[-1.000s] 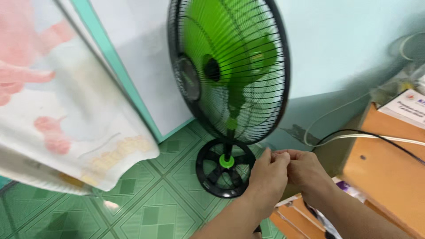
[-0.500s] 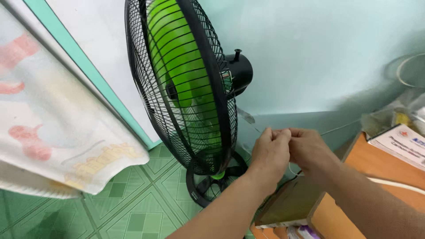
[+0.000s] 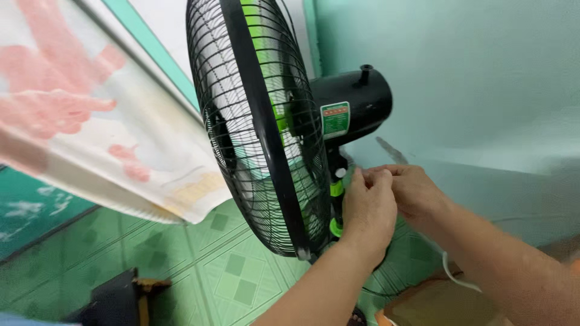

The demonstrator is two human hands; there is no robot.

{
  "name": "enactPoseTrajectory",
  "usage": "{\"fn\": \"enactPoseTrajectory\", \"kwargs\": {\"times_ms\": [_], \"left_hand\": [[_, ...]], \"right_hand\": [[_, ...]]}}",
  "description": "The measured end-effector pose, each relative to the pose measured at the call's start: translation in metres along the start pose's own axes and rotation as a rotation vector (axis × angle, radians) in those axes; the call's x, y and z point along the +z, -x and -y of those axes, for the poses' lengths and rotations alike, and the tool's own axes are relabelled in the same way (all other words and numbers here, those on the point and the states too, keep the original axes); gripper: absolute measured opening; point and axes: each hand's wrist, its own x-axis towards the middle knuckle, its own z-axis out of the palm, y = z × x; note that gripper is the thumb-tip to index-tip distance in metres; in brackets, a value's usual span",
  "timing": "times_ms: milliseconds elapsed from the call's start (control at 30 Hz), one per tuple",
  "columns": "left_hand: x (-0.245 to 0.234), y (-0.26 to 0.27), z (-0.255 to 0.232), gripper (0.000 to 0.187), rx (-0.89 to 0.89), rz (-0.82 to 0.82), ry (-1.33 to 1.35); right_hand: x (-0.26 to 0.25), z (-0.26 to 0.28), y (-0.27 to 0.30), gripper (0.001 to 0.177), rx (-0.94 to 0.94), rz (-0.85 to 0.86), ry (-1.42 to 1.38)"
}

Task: The person repeatedly handles a standing fan, adjusting its position and manipulating the central hub area with both hands. The person then picks up a small LED light bulb, screws it into a socket, and tests it by turning it on and off.

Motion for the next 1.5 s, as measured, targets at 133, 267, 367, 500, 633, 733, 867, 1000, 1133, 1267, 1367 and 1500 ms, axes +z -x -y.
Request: {"fn": "enactPoseTrajectory", "kwargs": {"times_ms": [133, 267, 367, 500, 633, 733, 867, 1000, 1133, 1267, 1367, 1500], "left_hand": [[0.007, -0.006, -0.009, 0.075, -0.038, -0.123, -0.085], [0.015, -0.007, -0.022, 0.076, -0.024, -0.192, -0.078], [0.016, -0.006, -0.028, 0.079, -0.009, -0.197, -0.097], [0.009, -0.007, -0.026, 0.08, 0.048, -0.117, -0.192], [0.01, -0.006, -0.018, 0.082, 0.001, -0.141, -0.106], [0.008, -0.007, -0.016, 0.084, -0.007, -0.152, -0.107], [0.005, -0.011, -0.012, 0.086, -0.033, -0.133, -0.141], [0.002, -0.01, -0.01, 0.089, -0.024, -0.129, -0.065], [-0.002, -0.013, -0.009, 0.089, -0.064, -0.151, -0.091], [-0.002, -0.019, -0.002, 0.089, -0.033, -0.173, -0.155], [0.001, -0.019, 0.003, 0.089, 0.007, -0.186, -0.121], [0.004, -0.012, 0.009, 0.09, 0.019, -0.145, -0.065]], "right_hand": [[-0.009, -0.022, -0.055, 0.034, 0.098, 0.03, 0.135], [-0.023, -0.052, -0.121, 0.035, -0.248, 0.176, 1.089], [-0.028, -0.074, -0.158, 0.028, -0.425, 0.246, 1.405], [-0.016, -0.094, -0.178, 0.032, -0.248, 0.208, 1.363], [-0.008, -0.1, -0.179, 0.035, -0.075, 0.108, 0.901], [0.004, -0.101, -0.188, 0.033, -0.084, 0.107, 0.994], [0.01, -0.109, -0.204, 0.032, -0.094, 0.101, 1.085], [0.018, -0.113, -0.222, 0.03, -0.108, 0.074, 1.157], [0.021, -0.114, -0.239, 0.028, -0.142, 0.052, 1.199], [0.017, -0.126, -0.24, 0.027, -0.159, 0.062, 1.254], [0.016, -0.126, -0.24, 0.026, -0.178, 0.056, 1.286], [0.015, -0.118, -0.244, 0.024, -0.207, 0.058, 1.341]]}}
